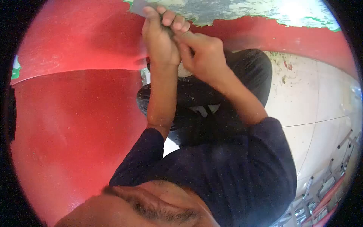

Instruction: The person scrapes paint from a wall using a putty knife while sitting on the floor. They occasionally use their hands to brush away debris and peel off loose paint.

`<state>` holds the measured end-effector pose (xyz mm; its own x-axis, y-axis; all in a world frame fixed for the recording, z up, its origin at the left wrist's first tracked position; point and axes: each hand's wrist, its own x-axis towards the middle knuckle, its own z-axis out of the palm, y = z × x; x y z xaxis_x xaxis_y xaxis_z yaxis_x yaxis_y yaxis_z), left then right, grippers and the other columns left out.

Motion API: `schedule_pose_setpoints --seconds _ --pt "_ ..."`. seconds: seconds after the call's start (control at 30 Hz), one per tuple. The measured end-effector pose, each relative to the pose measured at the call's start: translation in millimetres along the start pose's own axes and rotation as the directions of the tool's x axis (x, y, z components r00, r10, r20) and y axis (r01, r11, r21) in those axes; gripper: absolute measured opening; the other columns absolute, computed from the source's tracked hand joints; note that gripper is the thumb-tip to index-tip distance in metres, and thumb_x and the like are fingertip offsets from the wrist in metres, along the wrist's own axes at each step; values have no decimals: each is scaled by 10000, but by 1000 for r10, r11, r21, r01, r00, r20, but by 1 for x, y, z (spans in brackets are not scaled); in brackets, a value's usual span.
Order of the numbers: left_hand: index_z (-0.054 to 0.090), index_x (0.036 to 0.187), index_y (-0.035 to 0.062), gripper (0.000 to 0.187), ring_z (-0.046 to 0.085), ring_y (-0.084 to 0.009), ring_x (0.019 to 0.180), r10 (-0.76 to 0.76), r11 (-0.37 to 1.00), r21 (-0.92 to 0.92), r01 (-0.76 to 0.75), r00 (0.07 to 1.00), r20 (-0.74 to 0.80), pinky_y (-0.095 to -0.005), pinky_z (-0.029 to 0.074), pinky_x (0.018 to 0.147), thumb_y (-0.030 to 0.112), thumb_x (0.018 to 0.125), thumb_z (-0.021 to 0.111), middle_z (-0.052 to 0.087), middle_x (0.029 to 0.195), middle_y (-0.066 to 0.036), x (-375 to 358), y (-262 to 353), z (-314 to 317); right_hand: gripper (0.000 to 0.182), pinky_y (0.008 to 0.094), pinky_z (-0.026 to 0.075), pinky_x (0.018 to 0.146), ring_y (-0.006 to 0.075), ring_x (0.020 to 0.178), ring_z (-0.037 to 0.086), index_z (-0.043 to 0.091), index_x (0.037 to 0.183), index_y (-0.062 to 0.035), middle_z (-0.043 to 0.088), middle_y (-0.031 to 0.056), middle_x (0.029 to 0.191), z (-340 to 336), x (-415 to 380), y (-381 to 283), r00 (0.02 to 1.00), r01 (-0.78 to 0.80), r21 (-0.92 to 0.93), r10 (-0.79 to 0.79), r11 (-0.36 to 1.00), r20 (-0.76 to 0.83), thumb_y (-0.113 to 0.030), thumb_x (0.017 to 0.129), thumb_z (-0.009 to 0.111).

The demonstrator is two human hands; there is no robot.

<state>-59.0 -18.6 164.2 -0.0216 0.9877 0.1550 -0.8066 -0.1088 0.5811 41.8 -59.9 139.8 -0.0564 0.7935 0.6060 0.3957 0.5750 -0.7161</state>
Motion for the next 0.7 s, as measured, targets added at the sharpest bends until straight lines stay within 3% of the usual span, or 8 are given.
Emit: schedule_pose_setpoints --seconds 0.1,0.2,0.27,0.3,0.4,0.53,0.63,0.7 --pt "460 911 70 386 494 -172 580 -88 994 63 90 996 -30 -338 468 553 433 1016 381 452 679 -19 -6 -9 2 244 301 526 678 293 801 705 669 1095 -14 660 231 868 5 -4 -10 997 -63 8 62 998 47 -25 855 625" --pt "460 914 67 386 495 -175 580 -28 996 78 31 999 -34 -332 466 552 430 1016 381 447 673 -20 -1 -4 -4 251 296 525 675 230 783 712 667 1107 -15 665 226 865 3 6 -6 994 -104 -2 104 995 46 -27 860 620" --pt "467 930 62 389 519 -184 596 5 999 -33 -2 998 62 -329 476 562 431 1016 381 483 691 -32 -1 1 -7 219 355 501 581 300 663 655 675 1052 -56 626 202 759 -1 1 6 999 29 10 -29 1000 -22 -57 837 633" --pt "473 928 63 393 527 -185 601 -8 998 63 8 1000 10 -326 481 565 434 1015 380 498 701 -38 -10 -4 -5 203 385 489 534 335 602 627 680 1024 -77 607 190 706 3 -6 3 995 80 35 -78 996 -57 -72 825 639" --pt "494 899 57 418 566 -194 616 9 970 244 3 999 -46 -315 506 579 440 1015 373 560 739 -73 -10 -10 -2 250 385 495 544 335 609 630 677 1072 -85 610 188 708 6 7 -2 996 30 37 -27 999 -87 -75 825 638" --pt "498 884 53 435 568 -197 598 -33 999 26 33 999 -10 -316 508 573 442 1019 358 545 718 -77 -16 -9 -4 340 386 511 576 342 646 647 651 1180 -118 628 191 742 3 -5 0 1000 11 37 -10 999 -24 -87 843 623" --pt "495 883 59 430 561 -199 598 -9 979 203 22 998 -65 -325 511 568 447 1015 365 534 713 -74 -15 -8 -3 255 390 508 573 348 641 642 678 1091 -102 622 191 730 11 -3 -2 996 -11 65 16 998 -82 -84 842 625" --pt "483 894 97 385 528 -174 643 -32 981 190 38 999 -36 -328 475 602 461 996 412 515 736 -34 -14 2 -8 237 389 514 576 348 645 646 683 1066 -95 622 186 724 12 0 -7 1000 -27 34 28 999 -10 -73 837 625"
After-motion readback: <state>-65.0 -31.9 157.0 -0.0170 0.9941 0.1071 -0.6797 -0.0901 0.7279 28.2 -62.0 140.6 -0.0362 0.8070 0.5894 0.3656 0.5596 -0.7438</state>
